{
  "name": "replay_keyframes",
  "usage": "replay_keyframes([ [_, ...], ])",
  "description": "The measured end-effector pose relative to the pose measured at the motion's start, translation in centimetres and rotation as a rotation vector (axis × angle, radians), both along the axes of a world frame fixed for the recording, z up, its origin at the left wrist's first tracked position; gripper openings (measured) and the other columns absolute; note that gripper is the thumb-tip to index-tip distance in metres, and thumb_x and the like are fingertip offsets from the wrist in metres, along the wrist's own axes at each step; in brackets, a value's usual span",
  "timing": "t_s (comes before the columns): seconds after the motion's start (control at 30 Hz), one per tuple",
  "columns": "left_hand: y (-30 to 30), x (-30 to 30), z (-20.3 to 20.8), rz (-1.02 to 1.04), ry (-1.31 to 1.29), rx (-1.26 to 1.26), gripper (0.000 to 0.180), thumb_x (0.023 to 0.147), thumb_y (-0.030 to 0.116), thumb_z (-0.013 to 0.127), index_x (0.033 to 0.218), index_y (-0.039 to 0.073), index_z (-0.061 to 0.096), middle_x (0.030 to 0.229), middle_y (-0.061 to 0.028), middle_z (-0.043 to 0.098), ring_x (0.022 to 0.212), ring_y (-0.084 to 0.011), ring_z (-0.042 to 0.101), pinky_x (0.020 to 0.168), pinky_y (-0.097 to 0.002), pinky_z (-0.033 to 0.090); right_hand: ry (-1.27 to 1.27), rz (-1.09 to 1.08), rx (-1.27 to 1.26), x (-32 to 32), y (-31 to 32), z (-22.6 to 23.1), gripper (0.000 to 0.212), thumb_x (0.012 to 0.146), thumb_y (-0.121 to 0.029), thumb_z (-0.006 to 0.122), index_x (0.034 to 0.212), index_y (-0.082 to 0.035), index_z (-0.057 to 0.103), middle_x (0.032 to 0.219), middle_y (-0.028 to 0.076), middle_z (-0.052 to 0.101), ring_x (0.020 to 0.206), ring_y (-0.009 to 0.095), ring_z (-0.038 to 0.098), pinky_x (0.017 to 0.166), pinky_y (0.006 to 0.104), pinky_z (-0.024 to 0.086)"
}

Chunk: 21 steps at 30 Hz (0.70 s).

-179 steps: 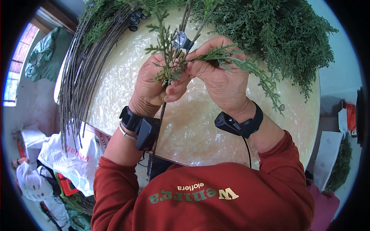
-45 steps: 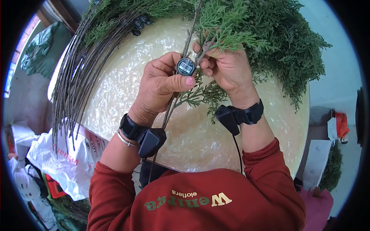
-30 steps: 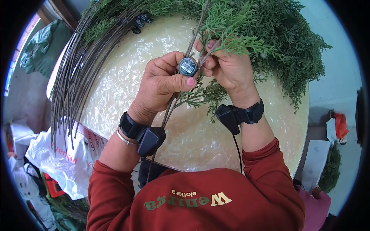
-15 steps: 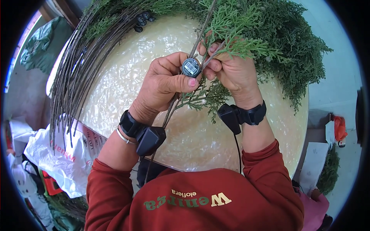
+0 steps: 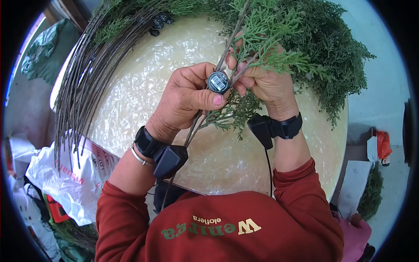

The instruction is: Attaching evergreen sprigs to wooden sticks using wire ties or small fasteners to create bundles.

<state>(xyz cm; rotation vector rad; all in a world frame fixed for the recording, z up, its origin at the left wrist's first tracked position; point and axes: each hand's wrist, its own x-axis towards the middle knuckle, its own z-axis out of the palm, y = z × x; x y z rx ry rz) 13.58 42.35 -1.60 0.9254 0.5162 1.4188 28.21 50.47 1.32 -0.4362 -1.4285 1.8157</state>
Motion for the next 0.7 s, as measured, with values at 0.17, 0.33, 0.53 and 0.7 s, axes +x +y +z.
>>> replay_keyframes([
  [0.17,0.2,-0.3,-0.9,-0.05,-0.052,0.004,0.03,0.066,0.013,0.073,0.086,0.0,0.055,0.074,-0.0068,0.056,0.061,-0.0108,0.047,0.056,-0.0206,0.036,-0.194,-0.075,0.291,0.5,0.5,0.3,0.014,0.071,-0.002,0.065,0.084,0.001,0.059,0.065,0.004,0.057,0.048,0.01,0.051,0.042,0.0245,0.044],
  [0.33,0.2,-0.7,-1.1,-0.092,-0.054,0.052,0.022,0.072,0.009,0.068,0.089,-0.001,0.058,0.091,-0.013,0.062,0.068,-0.0088,0.049,0.062,-0.0194,0.039,-0.219,-0.127,0.407,0.4,0.5,0.5,0.014,0.07,-0.004,0.067,0.081,-0.001,0.059,0.066,0.003,0.058,0.049,0.008,0.052,0.043,0.0223,0.043],
  [0.53,0.0,-0.6,-0.9,-0.061,-0.054,0.063,0.021,0.072,0.009,0.068,0.088,-0.001,0.058,0.091,-0.0126,0.061,0.067,-0.0082,0.048,0.06,-0.0192,0.038,-0.248,-0.154,0.374,0.4,0.2,-0.2,0.03,0.069,0.004,0.066,0.096,-0.001,0.053,0.077,0.008,0.06,0.048,0.01,0.049,0.043,0.0232,0.043],
  [0.7,0.0,-0.7,-0.8,-0.073,-0.073,0.046,0.022,0.071,0.009,0.069,0.087,-0.001,0.058,0.089,-0.0124,0.062,0.067,-0.0081,0.048,0.06,-0.0191,0.038,-0.186,-0.09,0.193,0.3,0.0,0.2,0.037,0.07,0.005,0.066,0.103,0.0,0.049,0.083,0.011,0.059,0.049,0.012,0.046,0.044,0.0249,0.045],
])
